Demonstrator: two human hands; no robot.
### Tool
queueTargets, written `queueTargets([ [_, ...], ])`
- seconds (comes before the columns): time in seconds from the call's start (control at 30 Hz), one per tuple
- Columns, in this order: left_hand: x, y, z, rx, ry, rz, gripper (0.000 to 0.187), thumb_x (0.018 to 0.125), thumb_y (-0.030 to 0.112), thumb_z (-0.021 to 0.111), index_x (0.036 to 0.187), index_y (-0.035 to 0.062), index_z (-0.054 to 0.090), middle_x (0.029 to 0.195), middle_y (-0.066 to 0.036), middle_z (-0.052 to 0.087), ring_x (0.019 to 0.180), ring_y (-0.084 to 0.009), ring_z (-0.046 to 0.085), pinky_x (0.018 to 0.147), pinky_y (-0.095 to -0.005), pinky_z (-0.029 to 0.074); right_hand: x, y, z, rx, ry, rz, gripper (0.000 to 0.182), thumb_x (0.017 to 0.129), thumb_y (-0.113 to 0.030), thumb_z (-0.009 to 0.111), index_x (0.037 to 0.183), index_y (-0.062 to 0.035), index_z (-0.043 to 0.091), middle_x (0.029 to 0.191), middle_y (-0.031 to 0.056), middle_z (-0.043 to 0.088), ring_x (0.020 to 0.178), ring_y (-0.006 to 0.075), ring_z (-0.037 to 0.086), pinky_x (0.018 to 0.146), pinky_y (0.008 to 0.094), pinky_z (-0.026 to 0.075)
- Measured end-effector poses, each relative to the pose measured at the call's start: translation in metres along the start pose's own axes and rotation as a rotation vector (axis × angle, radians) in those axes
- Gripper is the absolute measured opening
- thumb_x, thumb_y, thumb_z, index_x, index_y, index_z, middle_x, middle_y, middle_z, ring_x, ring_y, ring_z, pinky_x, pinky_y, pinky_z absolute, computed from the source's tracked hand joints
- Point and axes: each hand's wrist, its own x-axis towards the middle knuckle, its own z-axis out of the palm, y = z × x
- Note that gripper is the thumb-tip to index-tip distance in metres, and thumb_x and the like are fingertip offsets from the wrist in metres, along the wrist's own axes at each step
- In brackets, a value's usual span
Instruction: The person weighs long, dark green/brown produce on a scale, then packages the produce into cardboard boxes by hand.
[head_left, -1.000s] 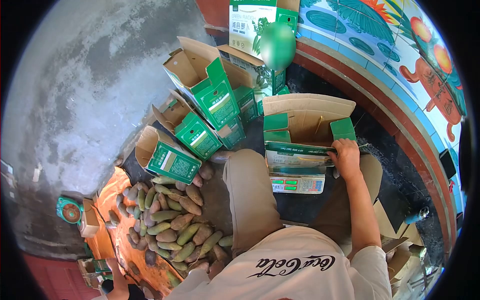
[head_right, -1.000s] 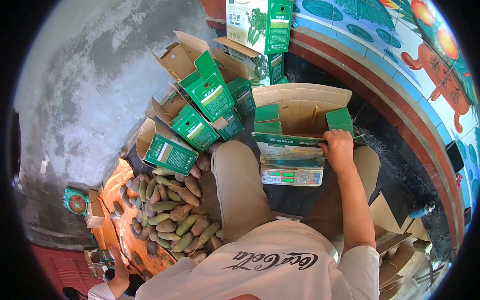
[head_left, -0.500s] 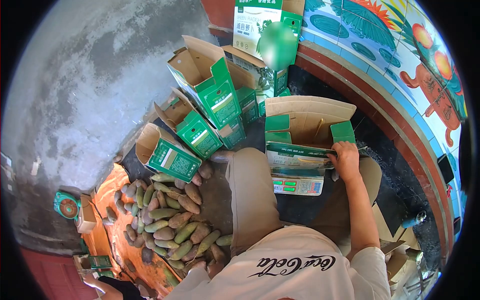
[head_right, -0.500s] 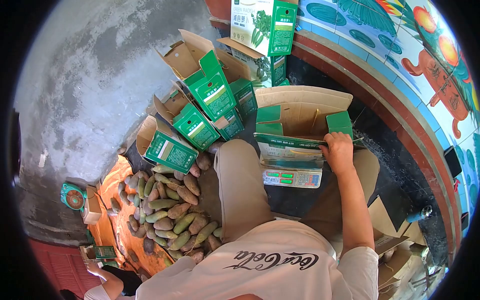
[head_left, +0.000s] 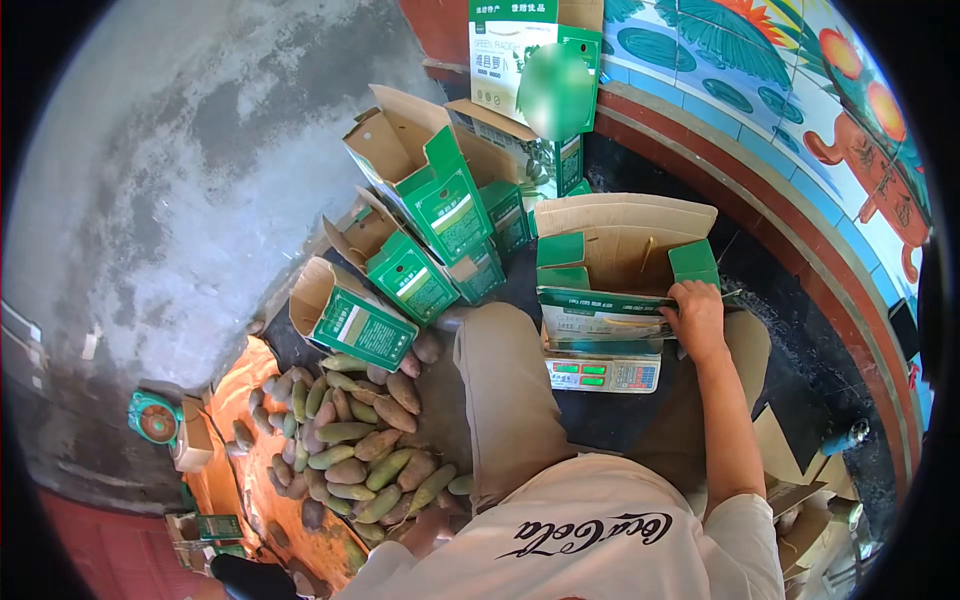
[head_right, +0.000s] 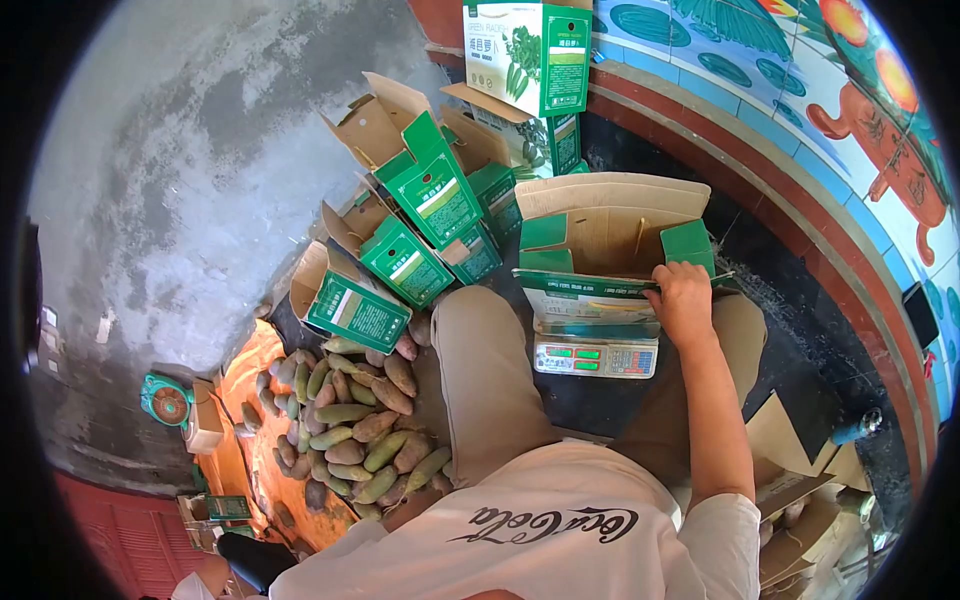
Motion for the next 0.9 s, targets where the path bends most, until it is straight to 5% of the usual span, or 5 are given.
queueTargets([
  [0.23, 0.027, 0.000, -0.075, -0.263, 0.095, -0.057, 0.086, 0.053, 0.055, 0.083, 0.115, -0.0004, 0.060, 0.114, -0.018, 0.065, 0.109, -0.0308, 0.062, 0.090, -0.0399, 0.050, -0.004, 0.001, -0.003, 0.022, -0.015, 0.006, 0.025, 0.061, -0.013, 0.079, 0.075, -0.0096, 0.058, 0.074, 0.0060, 0.058, 0.077, 0.0258, 0.058, 0.072, 0.0389, 0.043],
  [0.37, 0.056, -0.014, -0.099, -0.994, 0.421, -0.012, 0.085, 0.059, 0.045, 0.084, 0.120, -0.0069, 0.057, 0.110, -0.019, 0.066, 0.098, -0.0276, 0.066, 0.085, -0.0361, 0.050, -0.006, 0.002, -0.004, 0.027, -0.012, 0.002, 0.022, 0.062, -0.013, 0.078, 0.073, -0.0097, 0.059, 0.075, 0.0057, 0.058, 0.078, 0.0251, 0.058, 0.072, 0.0386, 0.043],
  [0.5, -0.030, 0.054, -0.222, -1.419, 0.557, 0.120, 0.063, 0.069, 0.025, 0.081, 0.117, -0.0092, 0.058, 0.105, -0.014, 0.066, 0.091, -0.0187, 0.062, 0.081, -0.0318, 0.049, -0.007, 0.001, -0.006, 0.045, -0.036, 0.011, 0.021, 0.063, -0.012, 0.078, 0.074, -0.0094, 0.060, 0.075, 0.0060, 0.058, 0.079, 0.0258, 0.058, 0.074, 0.0388, 0.043],
  [0.73, -0.055, 0.106, -0.341, -1.348, 0.785, 0.597, 0.053, 0.072, 0.017, 0.078, 0.115, -0.0051, 0.057, 0.103, -0.012, 0.064, 0.090, -0.0185, 0.060, 0.083, -0.0311, 0.047, -0.010, 0.004, -0.005, 0.010, -0.056, 0.002, 0.017, 0.065, -0.017, 0.077, 0.075, -0.0119, 0.064, 0.075, 0.0034, 0.059, 0.080, 0.0222, 0.059, 0.076, 0.0372, 0.044],
  [0.9, -0.087, 0.179, -0.391, -1.183, 0.727, 0.845, 0.054, 0.070, 0.020, 0.080, 0.113, -0.0047, 0.057, 0.103, -0.011, 0.064, 0.091, -0.0181, 0.060, 0.083, -0.0304, 0.047, -0.012, 0.005, -0.001, -0.007, -0.053, 0.005, 0.016, 0.066, -0.019, 0.076, 0.075, -0.0128, 0.065, 0.075, 0.0029, 0.059, 0.081, 0.0213, 0.060, 0.076, 0.0367, 0.044],
])
